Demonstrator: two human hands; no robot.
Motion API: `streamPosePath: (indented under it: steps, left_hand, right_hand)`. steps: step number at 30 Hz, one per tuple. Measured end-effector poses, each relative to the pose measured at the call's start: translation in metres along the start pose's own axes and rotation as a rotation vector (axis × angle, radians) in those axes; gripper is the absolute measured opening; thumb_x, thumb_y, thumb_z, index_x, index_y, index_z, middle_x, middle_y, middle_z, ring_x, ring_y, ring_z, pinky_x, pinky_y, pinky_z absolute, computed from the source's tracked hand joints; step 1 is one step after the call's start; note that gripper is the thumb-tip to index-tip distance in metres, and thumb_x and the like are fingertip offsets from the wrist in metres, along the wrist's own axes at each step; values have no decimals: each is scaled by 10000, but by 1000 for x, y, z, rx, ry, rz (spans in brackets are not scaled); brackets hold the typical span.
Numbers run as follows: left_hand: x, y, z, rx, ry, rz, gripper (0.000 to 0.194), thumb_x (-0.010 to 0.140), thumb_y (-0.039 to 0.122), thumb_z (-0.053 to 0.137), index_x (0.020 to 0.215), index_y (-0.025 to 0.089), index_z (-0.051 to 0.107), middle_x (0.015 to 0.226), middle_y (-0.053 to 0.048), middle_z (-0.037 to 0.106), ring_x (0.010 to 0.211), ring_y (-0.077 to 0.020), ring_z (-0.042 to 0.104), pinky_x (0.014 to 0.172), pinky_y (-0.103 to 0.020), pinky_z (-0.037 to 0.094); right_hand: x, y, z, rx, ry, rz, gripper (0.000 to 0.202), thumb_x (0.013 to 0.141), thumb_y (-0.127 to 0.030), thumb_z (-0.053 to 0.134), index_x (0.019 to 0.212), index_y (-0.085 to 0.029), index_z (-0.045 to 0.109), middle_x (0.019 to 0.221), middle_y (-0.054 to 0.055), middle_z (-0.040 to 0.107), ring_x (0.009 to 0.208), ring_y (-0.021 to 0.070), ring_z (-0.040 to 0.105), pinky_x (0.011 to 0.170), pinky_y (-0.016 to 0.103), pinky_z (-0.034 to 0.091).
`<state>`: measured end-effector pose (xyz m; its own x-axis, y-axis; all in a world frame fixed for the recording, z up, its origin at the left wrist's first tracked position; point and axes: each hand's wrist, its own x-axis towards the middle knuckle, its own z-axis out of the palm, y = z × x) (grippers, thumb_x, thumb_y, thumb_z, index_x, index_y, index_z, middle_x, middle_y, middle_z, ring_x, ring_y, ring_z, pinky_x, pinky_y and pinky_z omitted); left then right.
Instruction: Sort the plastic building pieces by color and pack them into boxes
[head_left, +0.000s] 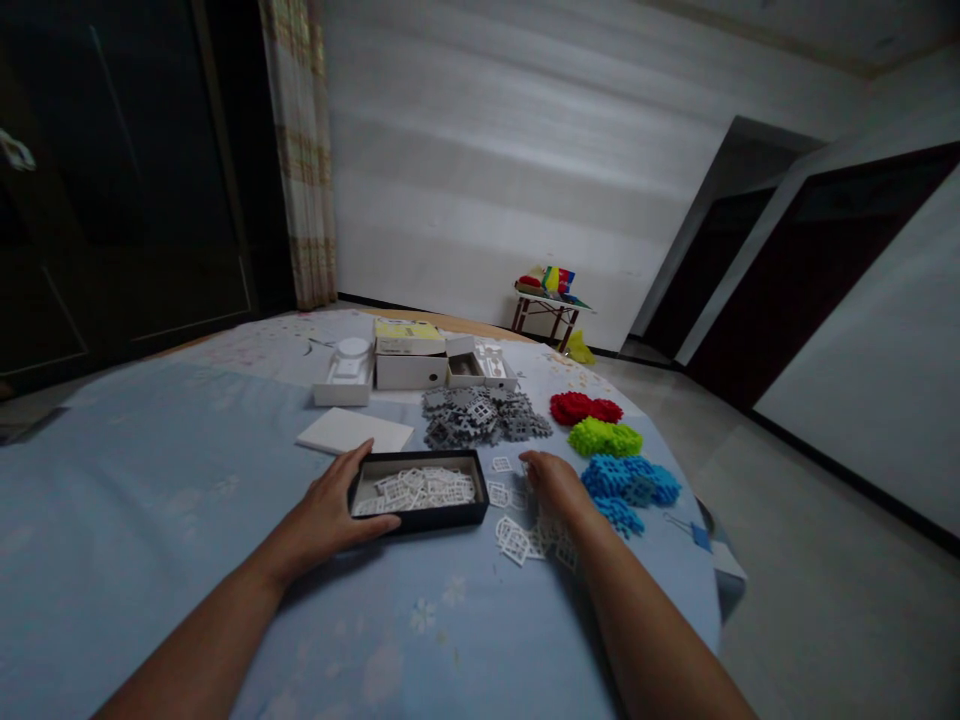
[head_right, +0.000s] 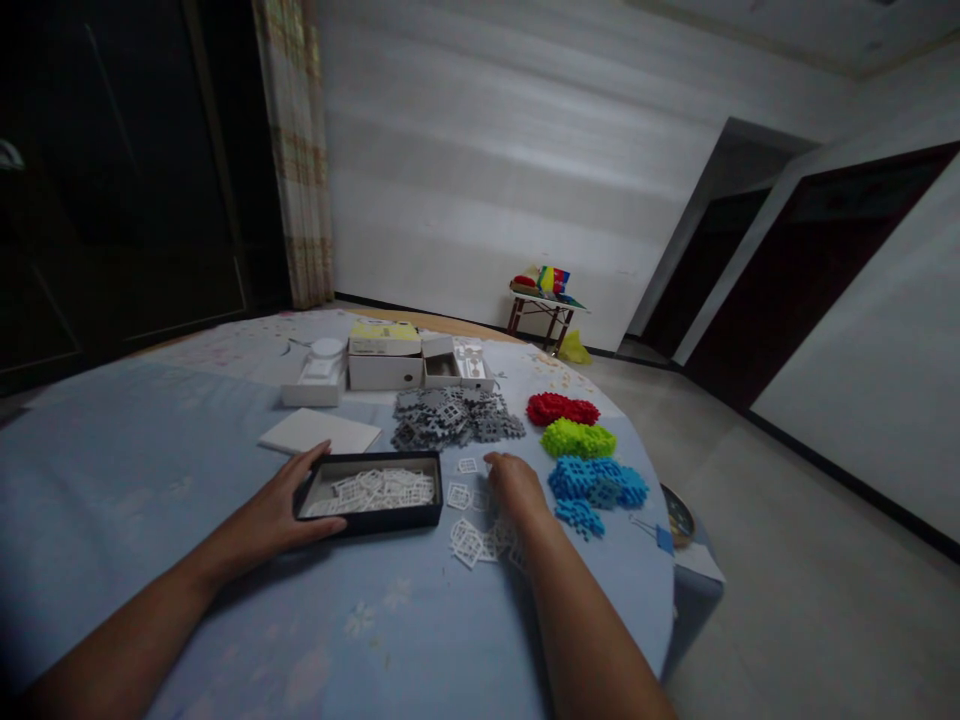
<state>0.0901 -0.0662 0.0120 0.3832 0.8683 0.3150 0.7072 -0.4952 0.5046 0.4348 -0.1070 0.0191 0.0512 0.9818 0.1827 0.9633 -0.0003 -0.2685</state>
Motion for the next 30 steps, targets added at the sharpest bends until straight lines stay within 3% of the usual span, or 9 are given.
streamPosePath:
  steps: [4, 9, 12, 15, 18, 20, 22, 26, 30]
  left_hand:
    - [0, -2, 2, 20, -10, -11, 1046, 557, 607, 627, 1387, 119, 221, 1408, -188, 342, 1262, -315, 366, 1019, -434, 330]
    - [0, -2, 3, 42, 5, 0, 1030, 562, 619, 617, 1385, 129, 235, 1396, -177, 367, 1242, -306, 395, 1006, -421, 342]
    - [0, 0, 1, 61, 38, 47, 994, 563, 613, 623, 1378, 171, 265, 1376, -155, 400, 1228, -306, 406, 994, -436, 343]
    - [0, 4, -2, 79, 56, 86, 890, 596, 615, 598, 1339, 191, 351, 1352, -135, 434, 1220, -305, 408, 1001, -449, 326]
    - [1, 10, -3, 76, 49, 78, 709, 679, 602, 525, 1256, 192, 469, 1318, -116, 475, 1201, -288, 430, 1009, -447, 318]
    - [1, 12, -2, 65, 53, 54, 632, 726, 587, 479, 1213, 186, 512, 1303, -108, 490, 1197, -272, 436, 1015, -436, 318]
    - [0, 13, 0, 53, 75, 42, 596, 757, 570, 448, 1201, 179, 520, 1297, -104, 496, 1199, -257, 435, 1022, -422, 316]
    - [1, 14, 4, 48, 113, 35, 576, 780, 546, 430, 1202, 163, 513, 1279, -107, 513, 1182, -244, 451, 1021, -415, 320]
    - [2, 13, 5, 65, 145, 46, 551, 786, 533, 424, 1197, 176, 513, 1247, -99, 542, 1160, -244, 474, 1006, -420, 335]
  right_hand:
    - [2, 5, 1, -23, -45, 43, 443, 732, -85, 416, 1113, -204, 610, 980, 91, 647, 902, 213, 598, 780, 283, 416]
    - [9, -2, -5, 126, 11, -15, 401, 751, -97, 409, 1085, -172, 619, 904, 75, 653, 856, 184, 597, 780, 267, 423]
    - [15, -27, -16, 245, 79, -54, 399, 794, -126, 368, 1123, -168, 589, 941, 63, 650, 862, 162, 595, 779, 265, 441]
    - [20, -66, -26, 515, 169, -132, 368, 808, -158, 382, 1107, -174, 596, 1003, 53, 648, 908, 165, 592, 801, 289, 454]
    - [21, -101, -31, 691, 116, -293, 326, 840, -232, 409, 1097, -196, 607, 1049, 34, 645, 967, 155, 582, 858, 298, 441]
    - [22, -110, -29, 712, 64, -374, 316, 854, -281, 427, 1104, -208, 606, 1083, 31, 635, 1001, 152, 572, 887, 303, 428]
    - [23, -105, -26, 669, 70, -352, 314, 860, -306, 437, 1107, -207, 604, 1094, 43, 631, 1012, 161, 568, 888, 319, 430]
    - [24, -68, -14, 413, 93, -206, 318, 839, -290, 478, 1097, -163, 612, 1093, 100, 625, 1039, 207, 554, 914, 368, 410]
    - [18, -38, -1, 147, -118, -116, 521, 744, -349, 611, 1212, -133, 534, 1244, 153, 525, 1161, 275, 461, 970, 412, 349]
